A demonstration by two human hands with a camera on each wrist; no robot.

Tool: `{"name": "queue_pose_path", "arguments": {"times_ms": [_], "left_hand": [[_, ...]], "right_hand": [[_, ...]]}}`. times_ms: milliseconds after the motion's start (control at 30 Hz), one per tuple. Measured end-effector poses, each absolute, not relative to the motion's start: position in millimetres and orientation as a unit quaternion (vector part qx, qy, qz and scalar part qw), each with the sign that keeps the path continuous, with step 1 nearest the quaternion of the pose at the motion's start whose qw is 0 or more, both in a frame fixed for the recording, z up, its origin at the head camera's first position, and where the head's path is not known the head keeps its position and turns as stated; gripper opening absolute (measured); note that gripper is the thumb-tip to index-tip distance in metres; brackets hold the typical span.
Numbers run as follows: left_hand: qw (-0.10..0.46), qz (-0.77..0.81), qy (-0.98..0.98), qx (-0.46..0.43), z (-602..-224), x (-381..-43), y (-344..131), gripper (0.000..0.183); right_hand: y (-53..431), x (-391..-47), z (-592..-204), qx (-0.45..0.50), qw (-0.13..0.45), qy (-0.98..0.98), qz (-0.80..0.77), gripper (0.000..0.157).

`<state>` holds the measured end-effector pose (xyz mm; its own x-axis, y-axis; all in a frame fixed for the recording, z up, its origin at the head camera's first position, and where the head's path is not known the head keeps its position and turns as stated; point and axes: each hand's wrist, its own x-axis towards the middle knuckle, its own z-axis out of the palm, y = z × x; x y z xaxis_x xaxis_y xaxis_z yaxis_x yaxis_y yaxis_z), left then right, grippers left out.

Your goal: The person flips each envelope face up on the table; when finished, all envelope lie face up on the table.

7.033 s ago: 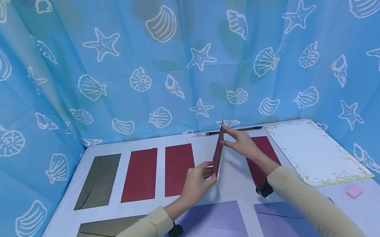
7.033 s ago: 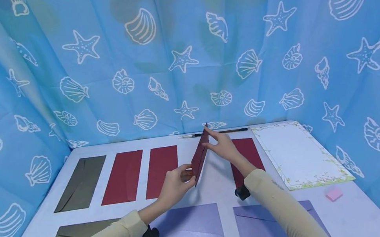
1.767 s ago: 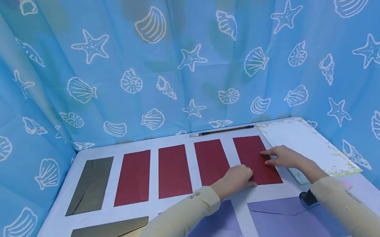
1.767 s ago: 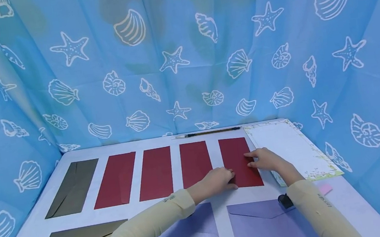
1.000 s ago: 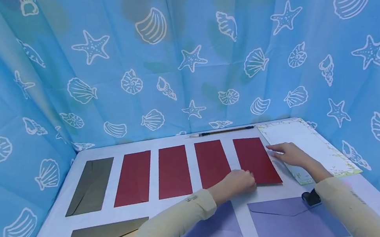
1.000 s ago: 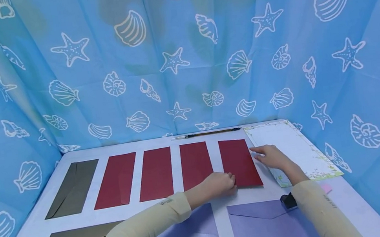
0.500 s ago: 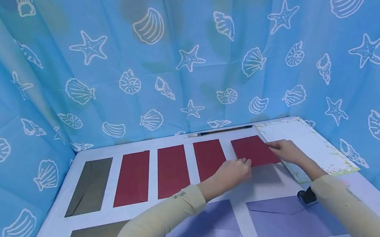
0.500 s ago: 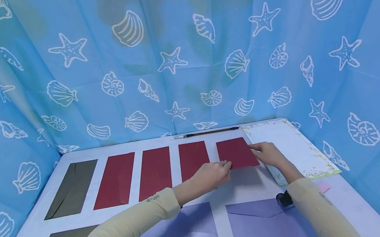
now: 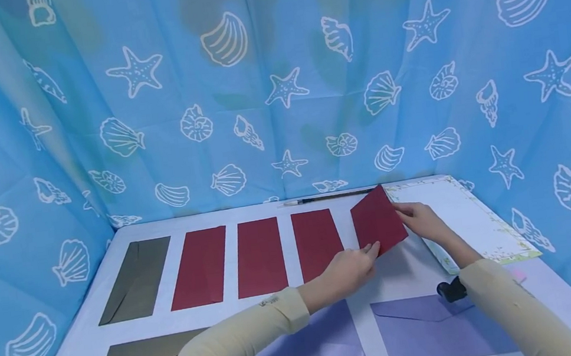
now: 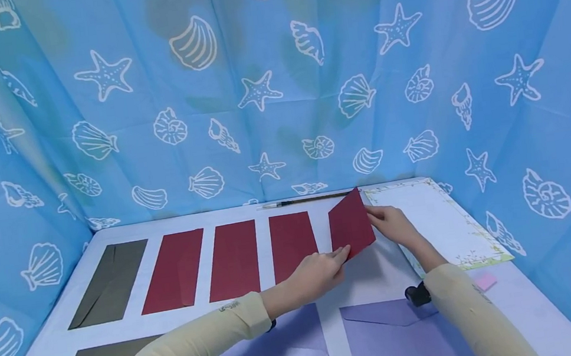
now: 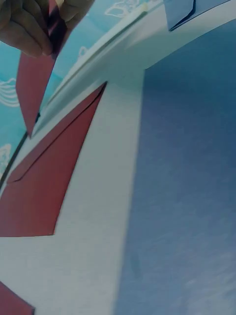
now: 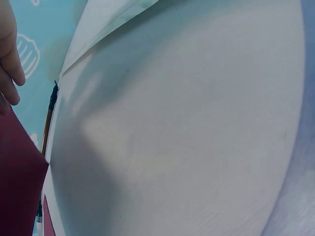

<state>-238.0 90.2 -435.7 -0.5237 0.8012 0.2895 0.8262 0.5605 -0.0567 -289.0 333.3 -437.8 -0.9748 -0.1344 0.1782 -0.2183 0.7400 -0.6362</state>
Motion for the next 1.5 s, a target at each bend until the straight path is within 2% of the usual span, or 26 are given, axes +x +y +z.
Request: {"name": "queue_pose_path", "arguments": {"times_ms": [167, 467, 700, 933, 1267, 1500], "left_hand": [[0.121, -0.097, -0.879, -0.451, -439, -238, 92, 0.052], [0.128, -0.248, -0.86, -0.428, -448, -240, 96, 0.052], [0.105, -0.317, -0.868, -0.367, -452, -238, 101, 0.056], [0.069, -0.395, -0.856, -0.326, -458, -234, 104, 0.054], [0.066, -0.456, -0.841, -0.283, -460, -233, 107, 0.042], [0.021, -0.497, -0.833, -0.24, -463, -232, 110, 0.041]], "right_hand": [[330, -291, -435, 0.098, 0.075, -0.929, 0.348, 0.047], [327, -293, -432, 0.096, 0.085, -0.926, 0.354, 0.049], [321, -295, -432, 0.107, 0.083, -0.922, 0.363, 0.049], [317, -295, -432, 0.116, 0.079, -0.924, 0.355, 0.048], [314, -296, -436, 0.132, 0.076, -0.927, 0.344, 0.046], [311, -295, -441, 0.144, 0.073, -0.929, 0.334, 0.051]]}}
